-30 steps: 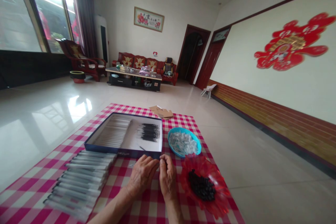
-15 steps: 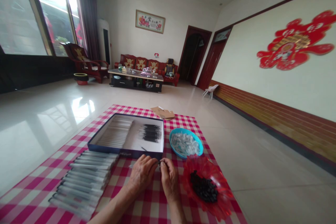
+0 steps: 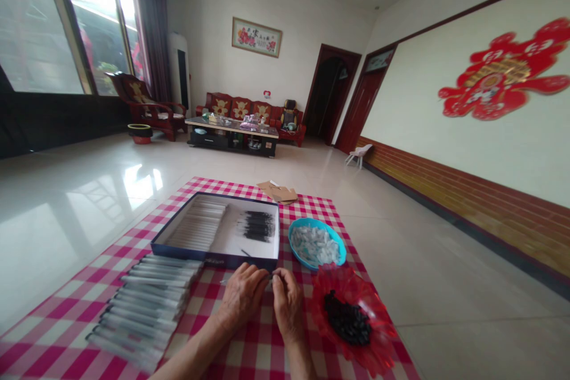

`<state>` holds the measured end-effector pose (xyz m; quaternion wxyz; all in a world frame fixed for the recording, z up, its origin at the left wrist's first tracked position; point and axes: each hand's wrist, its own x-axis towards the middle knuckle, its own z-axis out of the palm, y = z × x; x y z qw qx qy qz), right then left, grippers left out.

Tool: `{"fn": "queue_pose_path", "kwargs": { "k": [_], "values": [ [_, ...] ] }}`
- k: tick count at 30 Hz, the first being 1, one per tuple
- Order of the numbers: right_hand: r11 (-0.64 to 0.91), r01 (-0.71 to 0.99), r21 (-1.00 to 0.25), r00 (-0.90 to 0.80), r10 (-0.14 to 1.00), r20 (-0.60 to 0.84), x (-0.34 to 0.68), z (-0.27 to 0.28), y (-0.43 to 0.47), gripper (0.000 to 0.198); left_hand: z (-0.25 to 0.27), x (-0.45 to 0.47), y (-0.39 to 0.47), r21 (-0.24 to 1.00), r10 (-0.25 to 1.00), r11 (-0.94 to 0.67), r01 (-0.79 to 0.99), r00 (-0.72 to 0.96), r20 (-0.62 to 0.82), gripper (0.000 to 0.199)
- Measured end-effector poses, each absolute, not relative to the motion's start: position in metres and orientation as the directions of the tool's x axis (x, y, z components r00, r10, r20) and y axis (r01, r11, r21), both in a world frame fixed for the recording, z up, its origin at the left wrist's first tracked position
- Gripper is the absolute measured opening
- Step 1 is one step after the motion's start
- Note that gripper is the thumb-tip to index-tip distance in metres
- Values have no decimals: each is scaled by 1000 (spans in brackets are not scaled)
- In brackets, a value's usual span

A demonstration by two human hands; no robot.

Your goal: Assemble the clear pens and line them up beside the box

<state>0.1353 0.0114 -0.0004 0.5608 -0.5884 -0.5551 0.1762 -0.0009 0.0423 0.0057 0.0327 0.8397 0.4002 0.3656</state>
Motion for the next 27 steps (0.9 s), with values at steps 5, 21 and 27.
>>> {"fn": "queue_pose_path", "kwargs": {
  "k": [5,21,27],
  "values": [
    [230,476,-849,315,856,409,133,1,11,30,4,0,42,334,689,-683,649,422,589,21],
    [220,500,-838,314,855,412,134,0,13,34,3,0,43,332,678,-697,635,436,592,21],
    [216,475,-853,326,857,399,134,1,13,34,4,-1,42,340,675,-700,628,428,601,18]
  ]
}}
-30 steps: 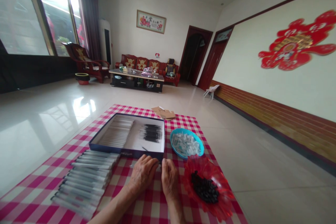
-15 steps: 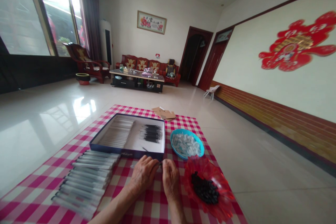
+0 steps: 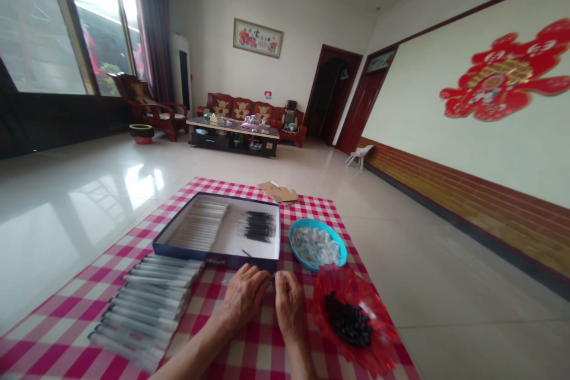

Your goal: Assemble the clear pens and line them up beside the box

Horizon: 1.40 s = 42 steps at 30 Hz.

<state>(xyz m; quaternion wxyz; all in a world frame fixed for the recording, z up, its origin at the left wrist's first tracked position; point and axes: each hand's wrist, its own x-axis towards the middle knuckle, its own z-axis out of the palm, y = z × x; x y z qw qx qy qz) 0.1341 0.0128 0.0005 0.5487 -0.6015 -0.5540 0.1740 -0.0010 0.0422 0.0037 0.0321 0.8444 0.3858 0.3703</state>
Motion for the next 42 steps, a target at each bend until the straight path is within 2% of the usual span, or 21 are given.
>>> {"fn": "queue_pose_path", "kwargs": {
  "k": [5,15,18,21,24,27,30,32,35,42],
  "values": [
    [239,476,-847,288,867,407,135,3,10,32,3,-1,42,323,672,-700,637,434,600,18],
    [220,496,-840,316,855,411,133,1,14,44,10,-1,40,336,666,-722,605,475,575,20],
    [216,484,-848,345,844,411,134,2,14,47,16,-1,38,369,638,-746,555,435,635,19],
    [149,420,-895,417,845,336,137,3,12,48,19,-1,35,402,585,-775,487,315,747,19],
    [112,338,-934,480,834,273,141,4,11,52,14,1,33,430,576,-788,441,277,769,21],
    [131,313,-941,499,820,281,143,3,10,53,6,2,34,608,695,-713,348,244,676,29],
    [155,326,-933,477,825,304,142,0,11,49,2,4,41,875,882,-468,122,127,454,29],
    [175,337,-925,445,836,320,141,-1,11,46,3,4,46,956,954,-286,-70,71,291,38],
    [181,350,-919,396,861,321,139,0,11,46,7,5,51,951,982,-140,-274,83,168,44],
    [177,362,-915,377,870,318,136,7,8,52,7,5,50,865,976,31,-501,201,81,40]
  ]
}}
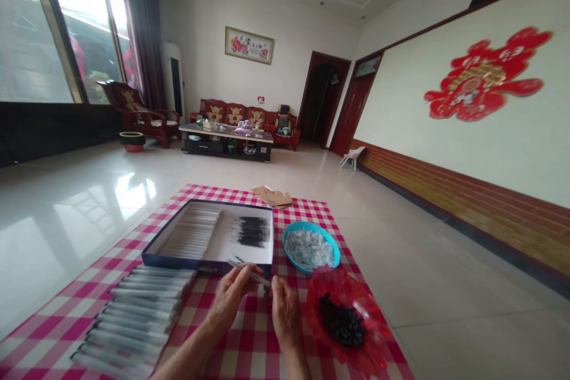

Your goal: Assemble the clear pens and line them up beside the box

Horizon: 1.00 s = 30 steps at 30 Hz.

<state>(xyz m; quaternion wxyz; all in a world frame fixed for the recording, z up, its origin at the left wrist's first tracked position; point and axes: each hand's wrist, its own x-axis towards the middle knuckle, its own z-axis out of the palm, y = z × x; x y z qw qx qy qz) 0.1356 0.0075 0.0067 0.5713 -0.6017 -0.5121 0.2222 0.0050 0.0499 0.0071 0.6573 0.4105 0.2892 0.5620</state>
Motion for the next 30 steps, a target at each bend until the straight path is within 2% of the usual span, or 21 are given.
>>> {"fn": "queue_pose_path", "kwargs": {
  "k": [3,5,8,13,17,20,23,27,30],
  "values": [
    [174,396,-902,344,882,322,134,9,7,53,6,5,51,768,966,139,-625,256,33,44],
    [190,399,-897,323,886,331,133,10,7,54,8,5,52,711,954,173,-681,294,50,46],
    [208,378,-902,323,884,339,131,12,8,55,11,3,54,712,948,150,-686,304,92,49],
    [191,378,-906,357,873,333,132,10,9,55,10,1,54,895,967,-27,-445,215,136,63],
    [210,387,-898,353,866,355,132,6,7,50,5,4,49,941,936,-264,-210,180,303,50],
    [246,405,-881,390,825,409,128,7,5,42,-1,5,46,914,898,-404,-26,179,402,37],
    [284,451,-846,438,755,487,124,19,5,34,-8,7,47,843,847,-523,123,187,498,33],
    [284,545,-789,441,703,558,141,50,15,30,-15,10,52,730,754,-654,197,251,607,37],
    [204,701,-684,399,683,612,177,75,33,32,-18,12,54,649,683,-729,216,275,677,37]
  ]
}}
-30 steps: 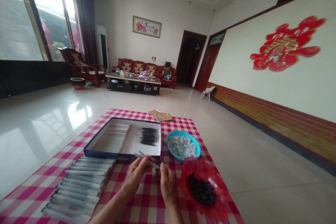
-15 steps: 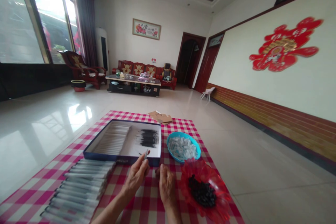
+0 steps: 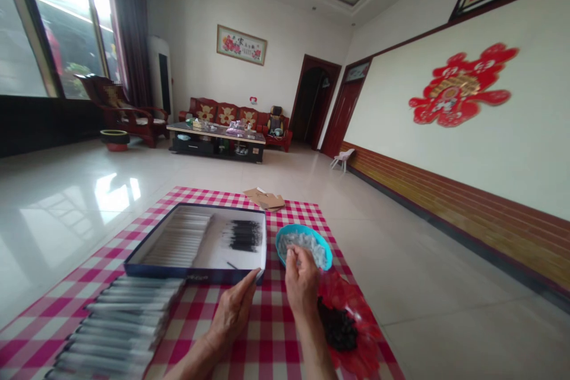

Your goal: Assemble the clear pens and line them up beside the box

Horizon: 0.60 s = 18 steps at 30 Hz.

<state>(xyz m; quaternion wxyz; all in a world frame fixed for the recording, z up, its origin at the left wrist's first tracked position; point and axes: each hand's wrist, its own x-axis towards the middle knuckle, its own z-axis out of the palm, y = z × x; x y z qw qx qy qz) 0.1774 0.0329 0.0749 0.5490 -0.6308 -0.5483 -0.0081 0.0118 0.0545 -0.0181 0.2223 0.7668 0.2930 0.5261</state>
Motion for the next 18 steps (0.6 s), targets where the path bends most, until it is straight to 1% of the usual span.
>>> {"fn": "queue_pose_path", "kwargs": {
  "k": [1,2,5,9,12,15,17,18],
  "values": [
    [136,774,-618,367,698,614,192,82,39,32,-19,12,55,632,670,-742,223,278,689,36],
    [103,798,-593,359,710,606,208,89,45,29,-20,12,56,619,661,-750,231,277,697,36],
    [33,835,-550,344,749,567,248,103,54,24,-23,12,57,607,652,-758,237,260,712,33],
    [-59,865,-498,356,772,526,280,109,47,26,-26,14,58,629,668,-744,225,221,711,29],
    [-97,877,-470,356,788,502,288,106,38,27,-26,15,56,664,700,-714,222,201,685,26],
    [-92,889,-448,326,815,479,287,100,37,27,-20,15,53,742,760,-648,173,207,616,24],
    [-76,896,-438,298,833,466,284,96,40,28,-12,14,52,846,836,-526,86,233,496,26],
    [-67,899,-433,284,842,458,281,95,41,29,-8,14,51,905,876,-424,11,256,408,28]
  ]
}}
